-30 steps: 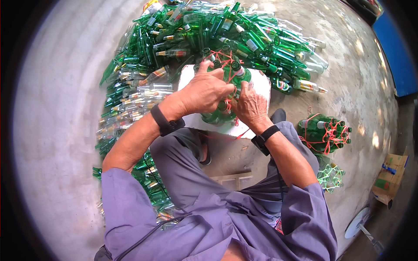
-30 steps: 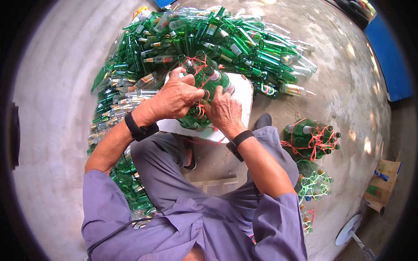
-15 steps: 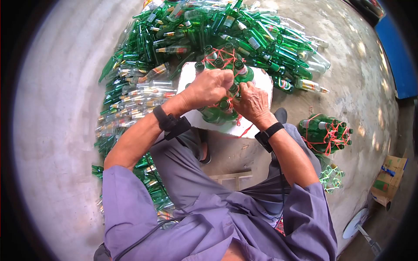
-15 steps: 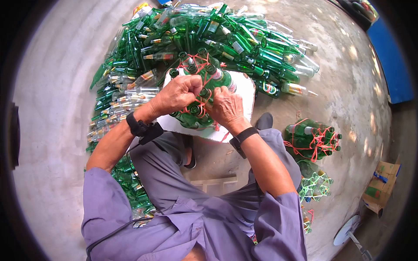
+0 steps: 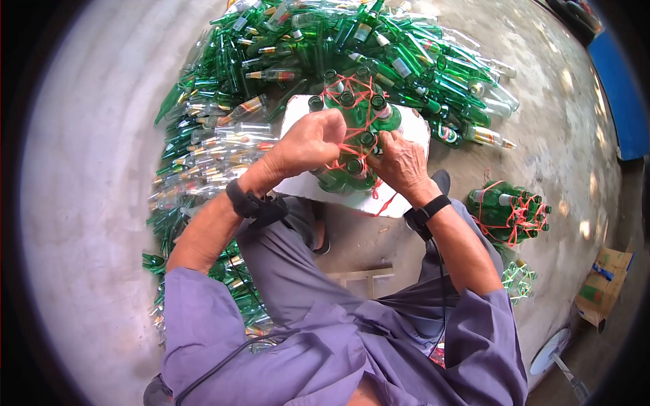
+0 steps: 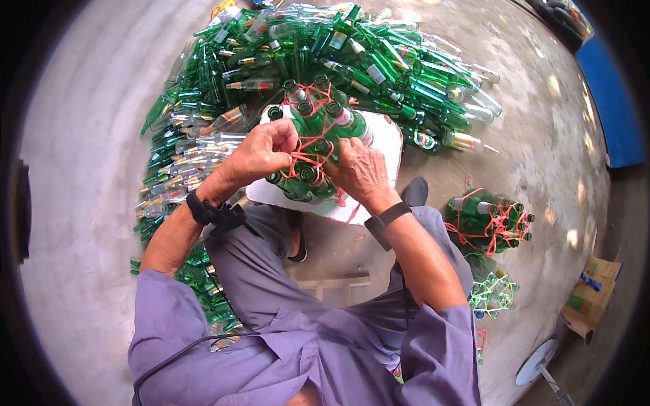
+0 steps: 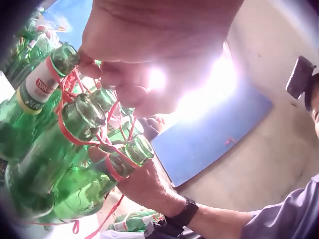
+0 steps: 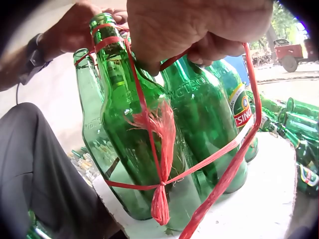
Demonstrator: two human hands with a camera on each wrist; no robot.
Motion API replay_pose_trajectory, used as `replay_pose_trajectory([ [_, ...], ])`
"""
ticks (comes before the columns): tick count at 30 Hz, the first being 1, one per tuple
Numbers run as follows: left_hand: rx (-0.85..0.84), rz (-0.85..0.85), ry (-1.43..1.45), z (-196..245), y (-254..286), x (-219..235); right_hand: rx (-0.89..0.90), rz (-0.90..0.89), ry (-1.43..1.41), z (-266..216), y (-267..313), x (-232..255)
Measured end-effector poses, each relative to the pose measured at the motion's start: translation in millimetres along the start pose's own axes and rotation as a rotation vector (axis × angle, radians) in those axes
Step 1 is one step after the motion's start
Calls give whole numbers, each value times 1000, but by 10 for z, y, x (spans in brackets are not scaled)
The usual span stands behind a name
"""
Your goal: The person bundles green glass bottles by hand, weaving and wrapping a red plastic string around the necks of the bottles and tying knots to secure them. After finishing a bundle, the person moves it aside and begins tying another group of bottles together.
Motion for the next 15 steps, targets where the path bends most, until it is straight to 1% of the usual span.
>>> replay_pose_trajectory([
  [2,45,90,143,-18,17,30,2,-6,-42,21,12,3],
  [6,50,158,149,-43,21,51,16,-2,-53,22,65,66],
  [8,52,187,74,-24,19,89,63,26,-81,11,76,106],
  [9,52,189,68,-18,25,96,66,28,-85,-8,86,139],
  [11,53,192,-57,-27,36,116,68,11,-126,-49,88,207],
  [12,55,196,-61,-50,48,123,72,10,-130,-50,96,194],
  [14,27,190,-147,-86,64,136,14,0,-231,-36,124,153],
  [15,68,187,-129,-85,68,158,-26,-32,-275,-51,132,186],
])
Point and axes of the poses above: each hand's wrist, its own y-axis away from the middle knuckle, its own x-axis out of the back of the hand, z = x × y, the point moved 2 cm from there along -y, towards the middle knuckle, and after that the axes turned 13 degrees about -x, right-handed, at the moved point
